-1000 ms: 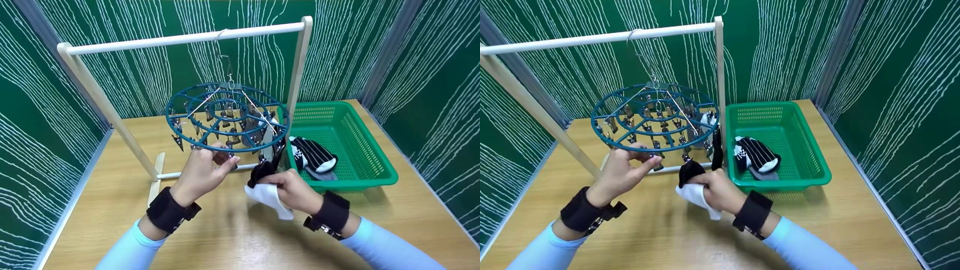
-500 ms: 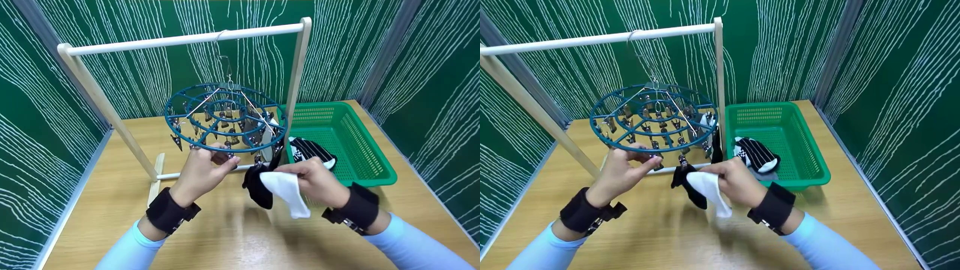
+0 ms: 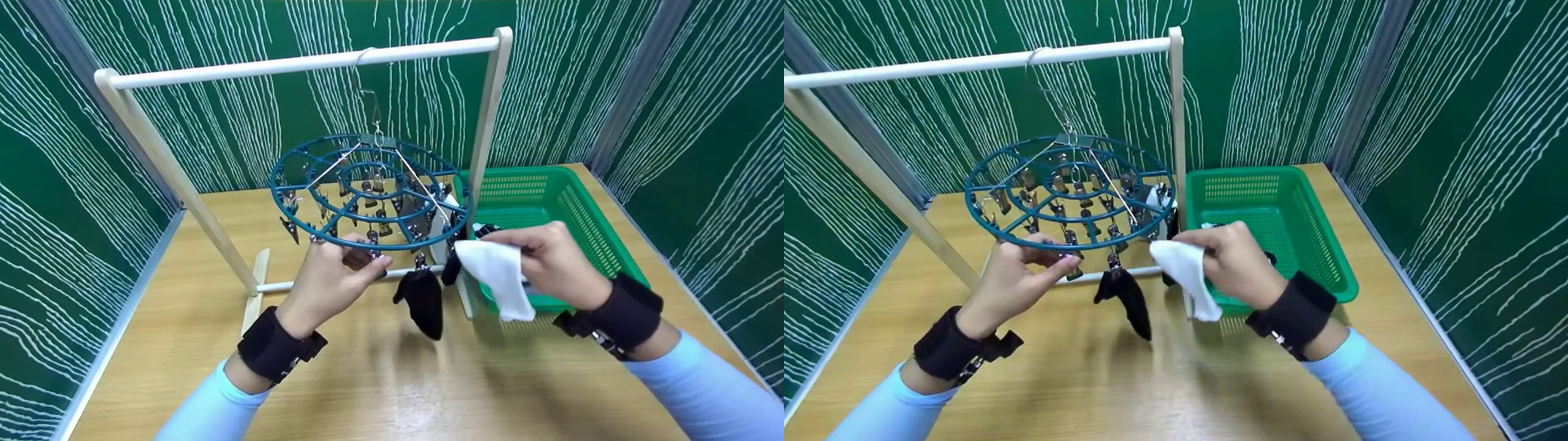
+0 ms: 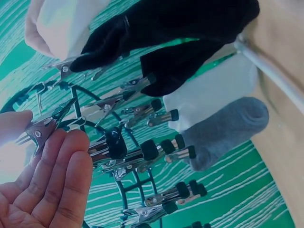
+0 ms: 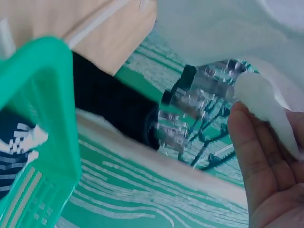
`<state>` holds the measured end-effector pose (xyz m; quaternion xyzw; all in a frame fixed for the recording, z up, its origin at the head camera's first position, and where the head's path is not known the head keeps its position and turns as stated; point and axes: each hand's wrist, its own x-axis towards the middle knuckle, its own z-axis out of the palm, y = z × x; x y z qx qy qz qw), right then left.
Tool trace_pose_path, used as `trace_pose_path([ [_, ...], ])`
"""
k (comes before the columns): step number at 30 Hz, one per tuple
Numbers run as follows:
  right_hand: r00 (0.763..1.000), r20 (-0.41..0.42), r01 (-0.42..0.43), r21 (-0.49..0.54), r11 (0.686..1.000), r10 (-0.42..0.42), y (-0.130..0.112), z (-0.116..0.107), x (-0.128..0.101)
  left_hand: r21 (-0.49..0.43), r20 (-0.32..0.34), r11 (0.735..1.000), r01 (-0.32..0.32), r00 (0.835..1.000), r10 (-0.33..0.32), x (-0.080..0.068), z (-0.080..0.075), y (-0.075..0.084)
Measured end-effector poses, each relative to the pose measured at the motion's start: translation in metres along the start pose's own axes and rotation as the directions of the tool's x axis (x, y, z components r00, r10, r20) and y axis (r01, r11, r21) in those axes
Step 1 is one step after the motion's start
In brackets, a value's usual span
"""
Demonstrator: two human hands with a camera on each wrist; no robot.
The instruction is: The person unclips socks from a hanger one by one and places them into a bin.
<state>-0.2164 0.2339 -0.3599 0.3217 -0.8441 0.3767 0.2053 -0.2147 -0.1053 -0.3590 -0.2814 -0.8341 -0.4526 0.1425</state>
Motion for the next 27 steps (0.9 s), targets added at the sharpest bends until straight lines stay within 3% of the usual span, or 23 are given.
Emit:
trace_pose_path([
  [5,0.999,-0.025,-0.032,-0.050,0.998,0.031,0.009,-0.013,0.007,-0.018,-0.003,1.000,0.010,1.000,-0.010,0.000,0.000,0.001],
  [12,0.992,-0.086,-0.098,-0.018,0.995,0.096,0.025,-0.028,0.018,-0.023,-0.017,1.000,0.008,1.000,-0.009,-0.001,0.000,0.000],
  [19,0.977,-0.160,-0.161,-0.103,0.982,0.143,0.050,-0.037,0.030,-0.013,-0.017,1.000,0.011,1.000,-0.012,-0.001,0.001,0.002],
  [27,0.968,-0.103,-0.248,-0.230,0.941,0.230,0.075,-0.045,0.043,-0.004,-0.016,1.000,0.006,1.000,-0.006,-0.001,0.002,0.001],
])
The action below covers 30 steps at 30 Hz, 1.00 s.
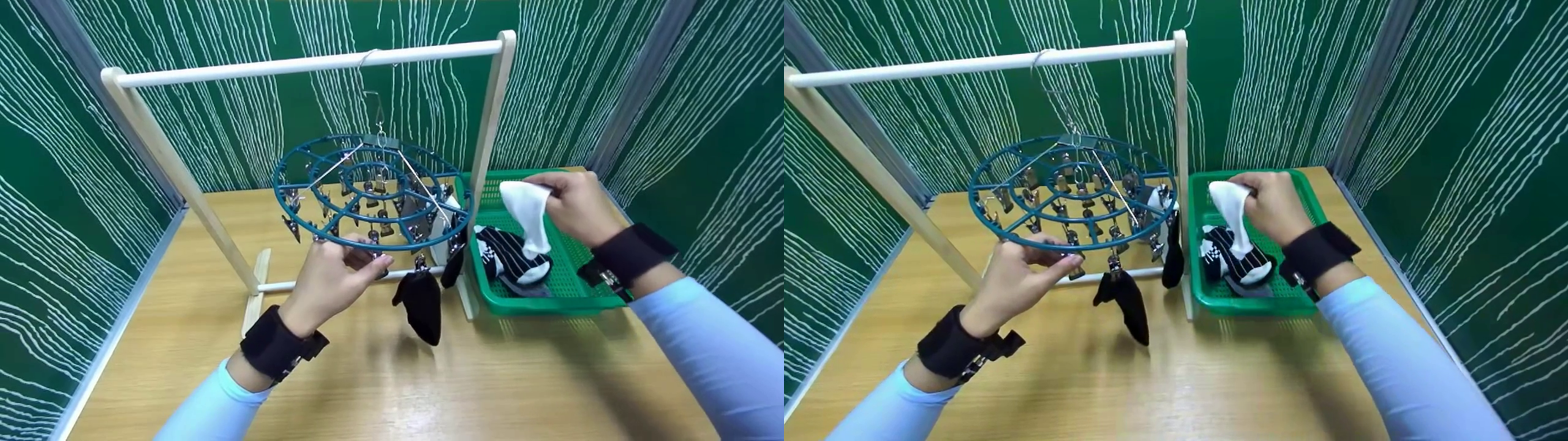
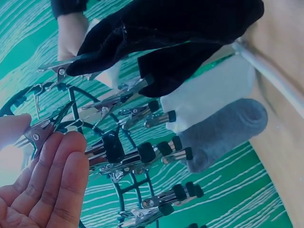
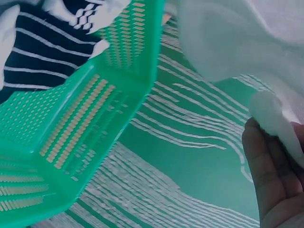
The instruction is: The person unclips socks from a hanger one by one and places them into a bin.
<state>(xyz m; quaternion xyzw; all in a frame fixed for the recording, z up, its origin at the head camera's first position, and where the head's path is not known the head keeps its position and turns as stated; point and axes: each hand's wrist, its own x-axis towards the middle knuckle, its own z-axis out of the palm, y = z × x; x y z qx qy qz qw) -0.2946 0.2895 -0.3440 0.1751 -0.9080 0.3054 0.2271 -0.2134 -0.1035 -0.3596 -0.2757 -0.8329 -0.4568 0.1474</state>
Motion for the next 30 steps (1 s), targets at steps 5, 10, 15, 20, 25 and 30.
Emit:
trace_pose_path([
  [5,0.997,0.058,-0.047,-0.068,0.997,0.051,0.016,0.008,0.009,-0.006,0.004,1.000,0.003,1.000,-0.003,0.001,0.000,-0.001],
  [10,0.986,0.134,-0.089,-0.070,0.994,0.098,0.034,0.020,0.019,-0.015,0.002,1.000,0.008,1.000,-0.008,0.001,0.001,0.000],
  [15,0.976,0.195,-0.075,-0.123,0.990,0.098,0.056,0.035,0.023,-0.024,0.000,1.000,0.007,1.000,-0.007,0.001,0.001,-0.001],
  [20,0.958,0.272,-0.044,-0.186,0.982,0.094,0.074,0.051,0.020,-0.044,-0.001,0.999,0.005,1.000,-0.005,0.001,0.002,-0.002],
  [25,0.936,0.335,-0.038,-0.221,0.975,0.113,0.084,0.069,0.018,-0.039,-0.005,0.999,0.002,1.000,-0.002,0.002,0.001,-0.002],
  [30,0.927,0.358,-0.007,-0.282,0.959,0.112,0.088,0.087,0.016,-0.034,-0.005,0.999,0.012,1.000,-0.012,0.001,0.000,-0.001],
])
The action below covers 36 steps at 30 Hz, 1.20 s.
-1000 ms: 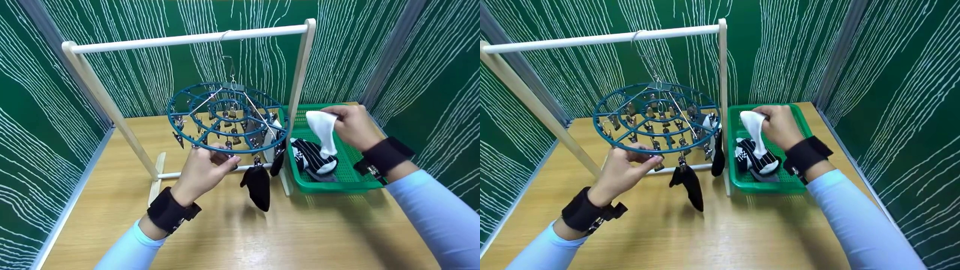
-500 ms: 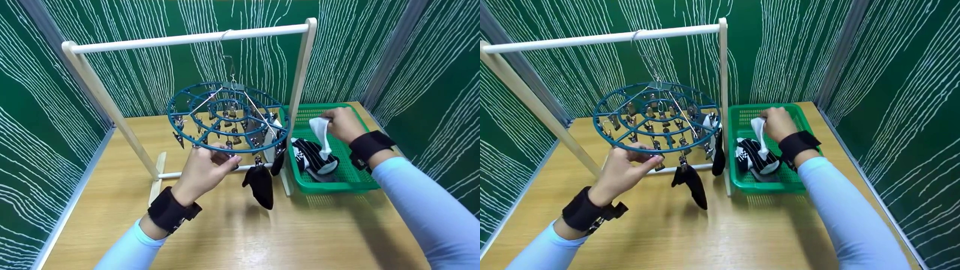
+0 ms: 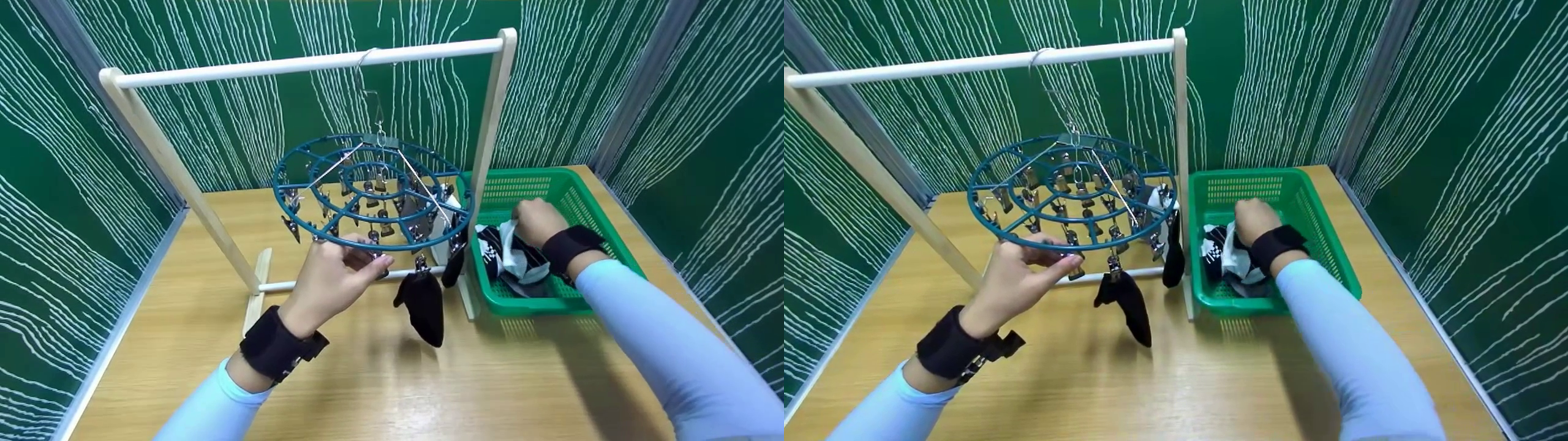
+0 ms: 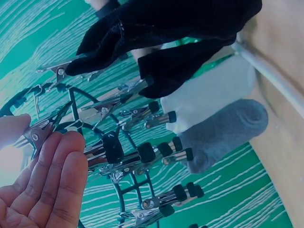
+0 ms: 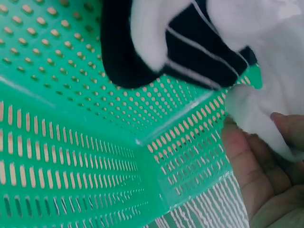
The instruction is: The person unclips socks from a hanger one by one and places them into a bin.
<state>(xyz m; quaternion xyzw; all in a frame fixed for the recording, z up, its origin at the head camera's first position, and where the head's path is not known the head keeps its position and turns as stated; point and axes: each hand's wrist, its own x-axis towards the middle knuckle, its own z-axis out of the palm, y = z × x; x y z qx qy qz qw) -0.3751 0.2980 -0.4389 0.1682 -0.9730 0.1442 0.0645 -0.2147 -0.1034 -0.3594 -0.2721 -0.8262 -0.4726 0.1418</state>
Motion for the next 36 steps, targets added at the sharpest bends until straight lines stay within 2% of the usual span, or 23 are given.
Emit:
trace_pose_path([
  [9,0.995,0.098,-0.014,-0.083,0.996,0.022,-0.008,0.022,0.002,-0.004,0.001,1.000,0.018,1.000,-0.018,-0.001,-0.001,0.001],
  [13,0.987,0.159,0.013,-0.101,0.995,0.003,-0.011,0.027,0.000,-0.003,0.003,1.000,0.026,1.000,-0.026,-0.001,-0.002,0.002],
  [20,0.976,0.217,0.049,-0.108,0.993,-0.025,-0.008,0.029,0.000,0.009,-0.008,1.000,0.015,1.000,-0.015,-0.001,-0.003,0.001],
  [23,0.969,0.248,0.044,-0.085,0.995,-0.022,-0.008,0.025,0.000,0.011,-0.009,1.000,0.006,1.000,-0.006,-0.001,-0.003,0.001],
  [27,0.971,0.238,0.020,-0.045,0.999,-0.009,-0.008,0.017,0.000,0.017,-0.006,1.000,-0.005,1.000,0.005,-0.001,-0.003,0.000],
  [32,0.973,0.229,-0.028,0.023,0.999,0.022,-0.011,-0.004,-0.002,0.027,-0.009,1.000,-0.004,1.000,0.004,-0.001,-0.004,0.000],
  [36,0.978,0.208,-0.023,0.025,0.999,0.018,-0.013,-0.024,-0.003,0.038,-0.010,0.999,0.004,1.000,-0.004,-0.001,-0.004,0.000],
])
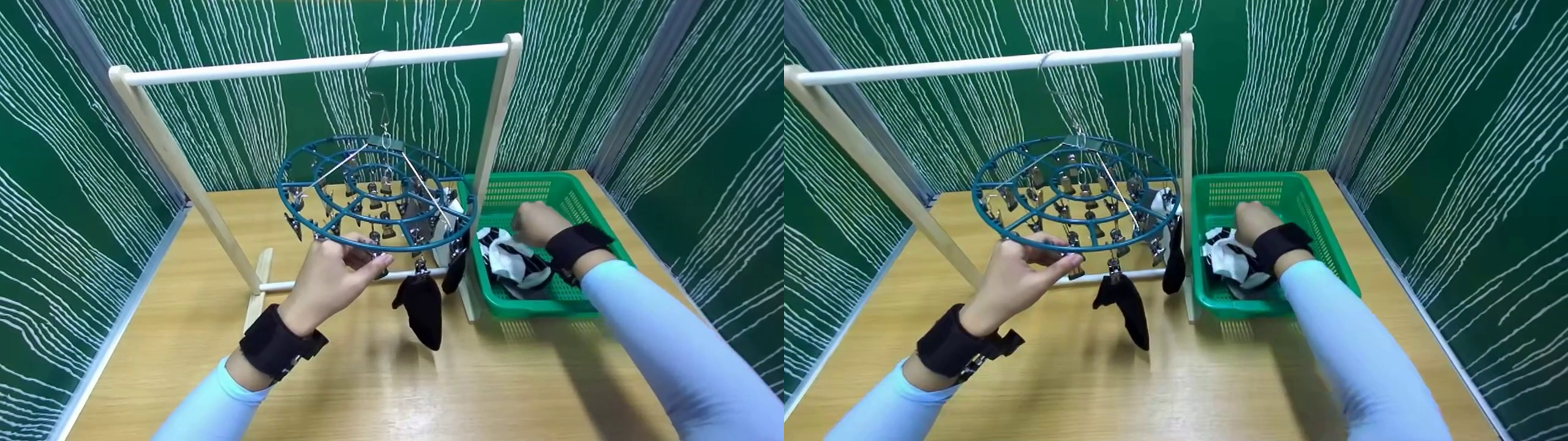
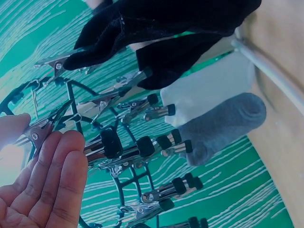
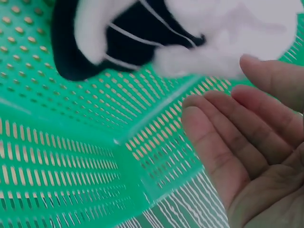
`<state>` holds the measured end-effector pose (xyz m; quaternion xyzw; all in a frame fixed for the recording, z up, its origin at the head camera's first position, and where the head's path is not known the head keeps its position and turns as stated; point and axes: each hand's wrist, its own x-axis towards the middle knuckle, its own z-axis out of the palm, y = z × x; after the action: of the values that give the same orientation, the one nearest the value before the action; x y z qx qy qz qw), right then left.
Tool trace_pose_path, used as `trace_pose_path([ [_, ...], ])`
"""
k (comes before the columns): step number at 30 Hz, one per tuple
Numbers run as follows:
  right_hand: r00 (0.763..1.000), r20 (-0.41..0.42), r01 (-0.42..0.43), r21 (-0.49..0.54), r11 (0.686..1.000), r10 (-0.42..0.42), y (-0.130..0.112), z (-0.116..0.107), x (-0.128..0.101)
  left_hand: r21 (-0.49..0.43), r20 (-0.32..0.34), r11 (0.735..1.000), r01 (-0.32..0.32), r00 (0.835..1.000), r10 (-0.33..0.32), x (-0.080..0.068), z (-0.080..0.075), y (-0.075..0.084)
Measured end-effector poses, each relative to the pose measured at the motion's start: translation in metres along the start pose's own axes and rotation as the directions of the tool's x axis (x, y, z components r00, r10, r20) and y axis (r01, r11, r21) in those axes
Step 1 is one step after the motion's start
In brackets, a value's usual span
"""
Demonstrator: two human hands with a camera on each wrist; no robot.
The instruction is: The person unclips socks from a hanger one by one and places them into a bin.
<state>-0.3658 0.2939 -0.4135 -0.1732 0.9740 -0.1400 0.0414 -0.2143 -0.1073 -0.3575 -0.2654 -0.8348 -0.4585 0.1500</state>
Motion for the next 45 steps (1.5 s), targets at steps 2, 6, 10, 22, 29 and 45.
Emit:
trace_pose_path([
  [2,1.000,-0.010,-0.004,-0.008,1.000,0.004,-0.002,-0.010,-0.004,0.001,0.002,1.000,0.002,1.000,-0.002,0.000,0.000,-0.001],
  [6,0.999,-0.041,-0.034,0.002,0.999,0.034,-0.005,-0.027,-0.011,0.002,0.008,1.000,0.011,1.000,-0.011,-0.001,0.002,-0.002],
  [10,0.993,-0.114,-0.027,0.038,0.999,0.031,-0.013,-0.040,-0.019,0.003,0.011,1.000,0.010,1.000,-0.010,-0.002,0.003,-0.003],
  [22,0.909,-0.410,0.178,0.219,0.959,-0.075,-0.060,-0.064,-0.049,-0.006,0.010,1.000,0.016,1.000,-0.016,0.000,0.002,-0.003],
  [29,0.790,-0.571,0.347,0.116,0.930,-0.224,-0.092,-0.064,-0.064,0.003,0.014,1.000,0.015,1.000,-0.015,0.001,0.001,-0.001],
  [45,0.656,-0.524,0.539,-0.180,0.823,-0.544,-0.124,-0.037,-0.071,-0.006,0.010,1.000,0.003,1.000,-0.003,-0.001,0.000,-0.001],
])
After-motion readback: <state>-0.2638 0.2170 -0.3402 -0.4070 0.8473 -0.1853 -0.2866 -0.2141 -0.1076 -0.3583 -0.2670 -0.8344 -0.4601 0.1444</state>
